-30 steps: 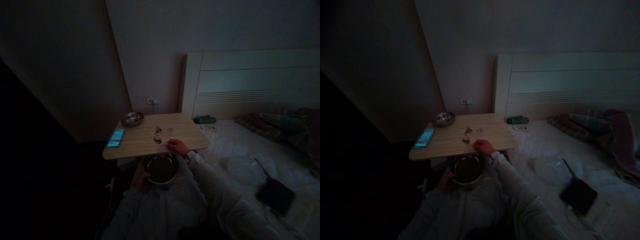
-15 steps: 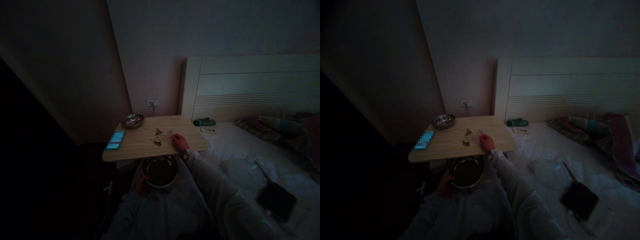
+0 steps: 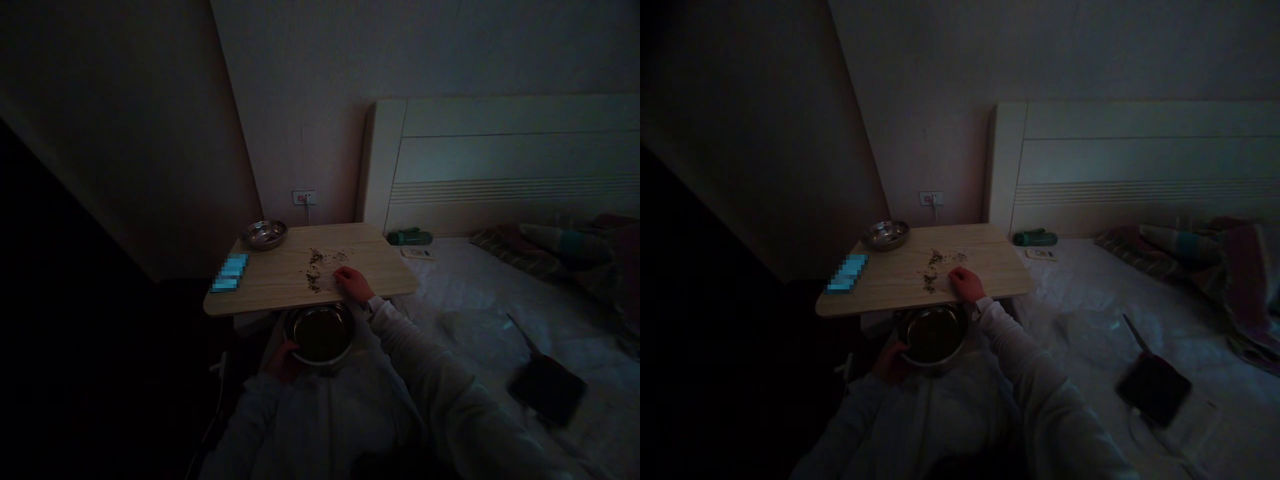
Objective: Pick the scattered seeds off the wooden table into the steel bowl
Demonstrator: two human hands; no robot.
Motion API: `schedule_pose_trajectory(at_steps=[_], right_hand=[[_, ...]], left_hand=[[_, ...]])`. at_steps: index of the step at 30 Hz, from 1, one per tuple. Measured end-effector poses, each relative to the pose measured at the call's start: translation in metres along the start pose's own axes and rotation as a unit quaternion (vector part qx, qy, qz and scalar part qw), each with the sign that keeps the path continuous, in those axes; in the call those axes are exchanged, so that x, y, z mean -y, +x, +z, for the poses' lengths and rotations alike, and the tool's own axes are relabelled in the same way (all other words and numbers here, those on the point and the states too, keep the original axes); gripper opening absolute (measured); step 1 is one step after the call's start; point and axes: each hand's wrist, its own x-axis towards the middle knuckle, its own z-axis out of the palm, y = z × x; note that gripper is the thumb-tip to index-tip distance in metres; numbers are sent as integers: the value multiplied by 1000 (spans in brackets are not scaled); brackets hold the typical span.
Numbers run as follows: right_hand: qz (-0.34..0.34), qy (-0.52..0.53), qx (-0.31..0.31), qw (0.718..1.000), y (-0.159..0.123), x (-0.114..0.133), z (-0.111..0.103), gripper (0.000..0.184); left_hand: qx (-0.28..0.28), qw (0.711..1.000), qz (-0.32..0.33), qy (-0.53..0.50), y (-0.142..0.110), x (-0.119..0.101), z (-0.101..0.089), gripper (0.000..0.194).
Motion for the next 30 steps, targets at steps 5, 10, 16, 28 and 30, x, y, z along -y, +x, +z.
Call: schedule_pose_trajectory(at_steps=[5, 10, 16, 28, 30], right_hand=[[-5, 57, 12, 998, -5, 2, -3, 17], [-5, 99, 4, 995, -10, -2, -4, 20], [-18, 89, 13, 996, -14, -5, -3, 22], [-41, 68, 62, 995, -17, -3, -6, 16], [-40, 68, 67, 995, -17, -2, -7, 16]], left_hand=[[-36, 999, -10, 1, -4, -2, 6, 23], [-54, 998, -9, -8, -8, -2, 11, 19], [-40, 999, -11, -19, -8, -3, 10, 21], [-54, 998, -20, 3, -8, -5, 11, 22], [-49, 999, -23, 3, -6, -4, 8, 22]])
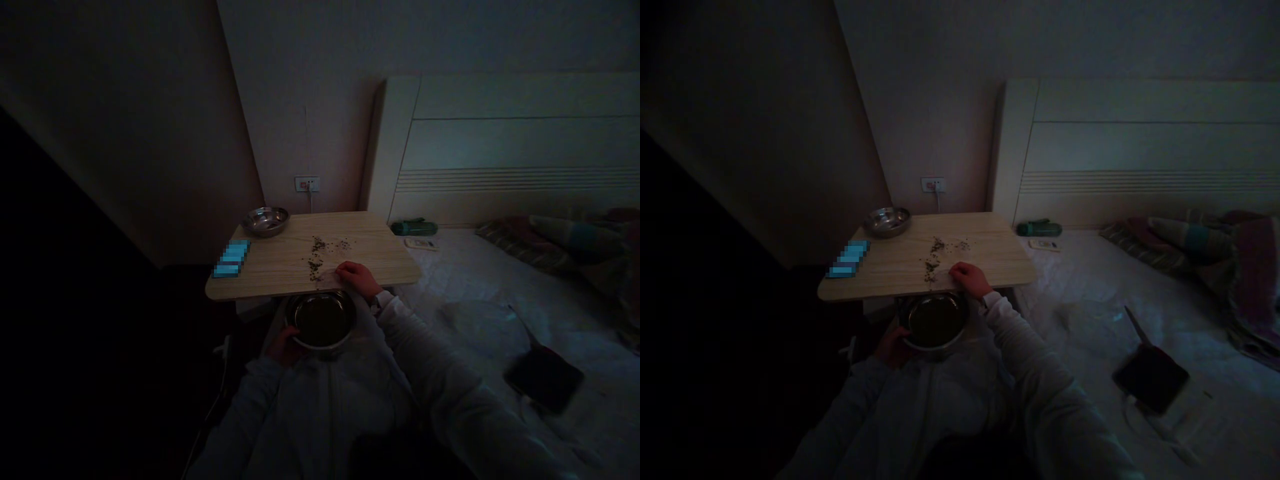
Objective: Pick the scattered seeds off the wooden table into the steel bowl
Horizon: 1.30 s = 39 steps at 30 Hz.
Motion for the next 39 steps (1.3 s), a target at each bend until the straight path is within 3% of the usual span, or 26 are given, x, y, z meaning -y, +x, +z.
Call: schedule_pose_trajectory(at_steps=[9, 14, 22, 30, 39], right_hand=[[4, 24, -13, 1000, 1, -1, 0, 16], [1, 47, 7, 999, 1, 0, -1, 18], [-23, -50, 38, 998, -3, 3, 4, 21], [-9, -117, -12, 993, -4, 10, 2, 16], [2, -148, -79, 986, 3, -5, -22, 14]], left_hand=[[21, 1000, 7, -3, -1, 0, 0, 23], [-5, 1000, 4, 3, -1, 0, 1, 20], [-2, 1000, 13, 9, -3, 0, 5, 19], [8, 1000, 15, 6, -5, 0, 4, 22], [6, 1000, 6, 0, -2, 0, 0, 20]])
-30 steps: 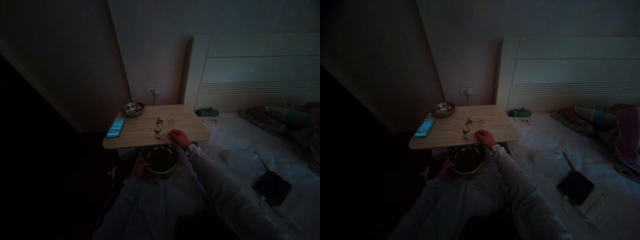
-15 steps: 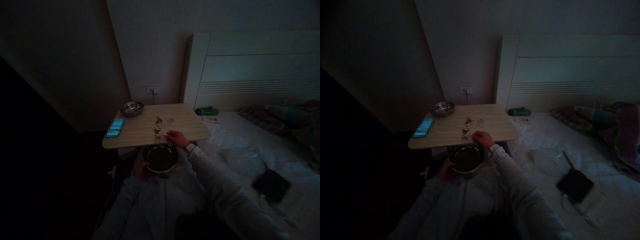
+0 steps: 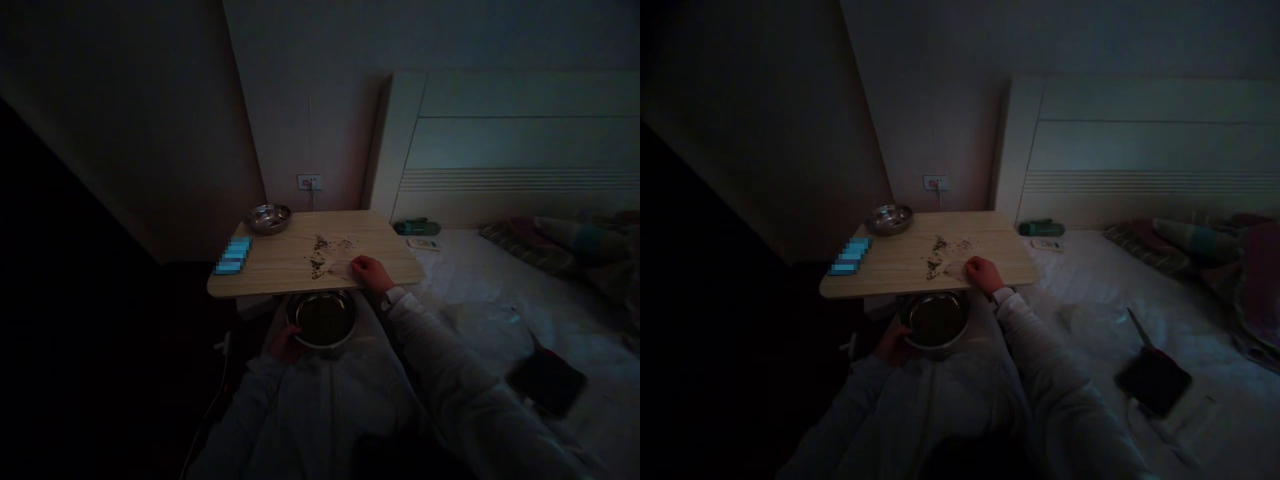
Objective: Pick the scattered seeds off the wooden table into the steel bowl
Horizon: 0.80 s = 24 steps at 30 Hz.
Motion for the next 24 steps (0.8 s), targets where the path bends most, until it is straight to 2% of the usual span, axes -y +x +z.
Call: schedule_pose_trajectory(at_steps=[7, 11, 17, 21, 24], right_hand=[[32, 32, -29, 999, 14, -12, -3, 17], [13, 53, -10, 998, 16, -8, 0, 17], [11, 28, 22, 999, 16, 0, -1, 15], [7, 56, 63, 996, 11, 0, -4, 15], [20, 85, 49, 995, 9, -4, -7, 16]], left_hand=[[10, 1000, -5, -23, 1, 1, 2, 28], [10, 1000, -5, -26, -3, 0, 5, 25], [10, 1000, -4, -12, -2, 1, 2, 25], [-4, 1000, -11, -14, 0, 1, 2, 32], [-22, 1000, -14, -11, -1, 0, 3, 34]])
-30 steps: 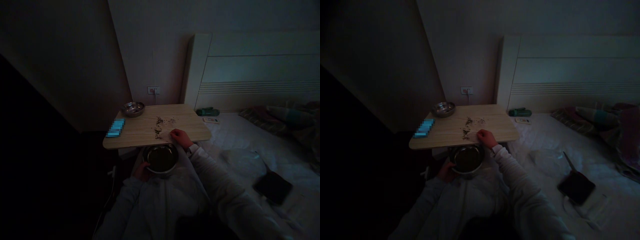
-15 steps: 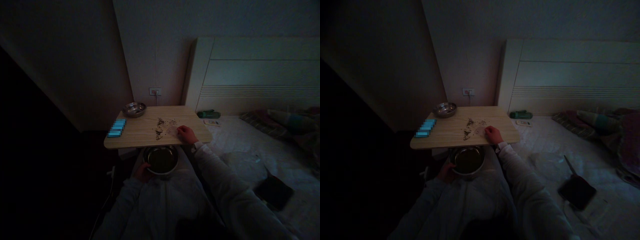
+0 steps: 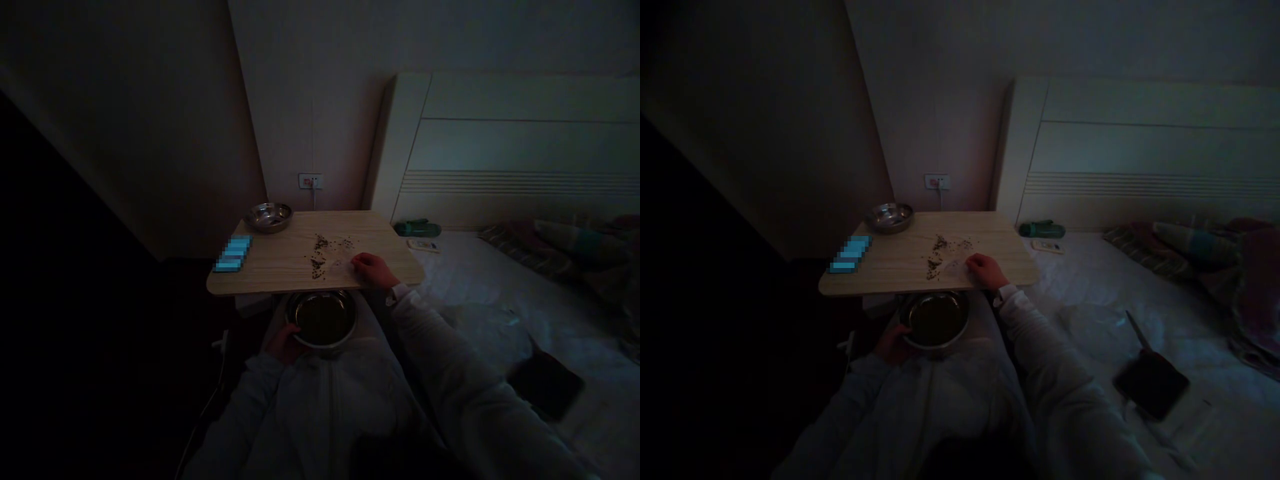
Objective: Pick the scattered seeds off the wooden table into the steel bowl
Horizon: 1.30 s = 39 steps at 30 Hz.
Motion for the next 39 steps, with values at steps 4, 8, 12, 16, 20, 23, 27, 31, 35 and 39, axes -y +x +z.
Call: schedule_pose_trajectory(at_steps=[4, 8, 12, 16, 20, 23, 27, 31, 35, 39], right_hand=[[9, -8, -84, 996, 3, -6, -7, 15], [14, -32, -97, 995, 6, -7, -10, 15], [16, -43, -84, 995, 5, -3, -6, 14], [9, -53, -75, 996, 4, 1, -4, 15], [13, -67, -101, 992, 5, 1, -6, 15], [13, -66, -88, 994, 5, 0, -6, 14], [9, -22, -54, 998, 3, 2, -3, 15], [6, -2, -58, 998, 0, 5, -1, 15], [11, -1, -40, 999, -2, 4, 2, 15], [6, -3, -27, 1000, -5, 3, 5, 15]], left_hand=[[10, 1000, 0, -4, 1, 0, -2, 37], [13, 1000, 2, 0, 6, 1, -6, 34], [26, 1000, 8, -3, 5, 2, -6, 27], [31, 999, 10, -2, 4, 2, -5, 23], [33, 999, 21, -3, 4, 2, -5, 28], [15, 1000, 14, 0, 4, 2, -4, 31], [20, 1000, 11, -4, 3, 2, -3, 31], [8, 1000, 16, -5, 2, 2, -3, 35], [-1, 1000, 9, 8, 1, 1, -3, 33], [-2, 1000, 9, 16, -2, 0, 0, 30]])
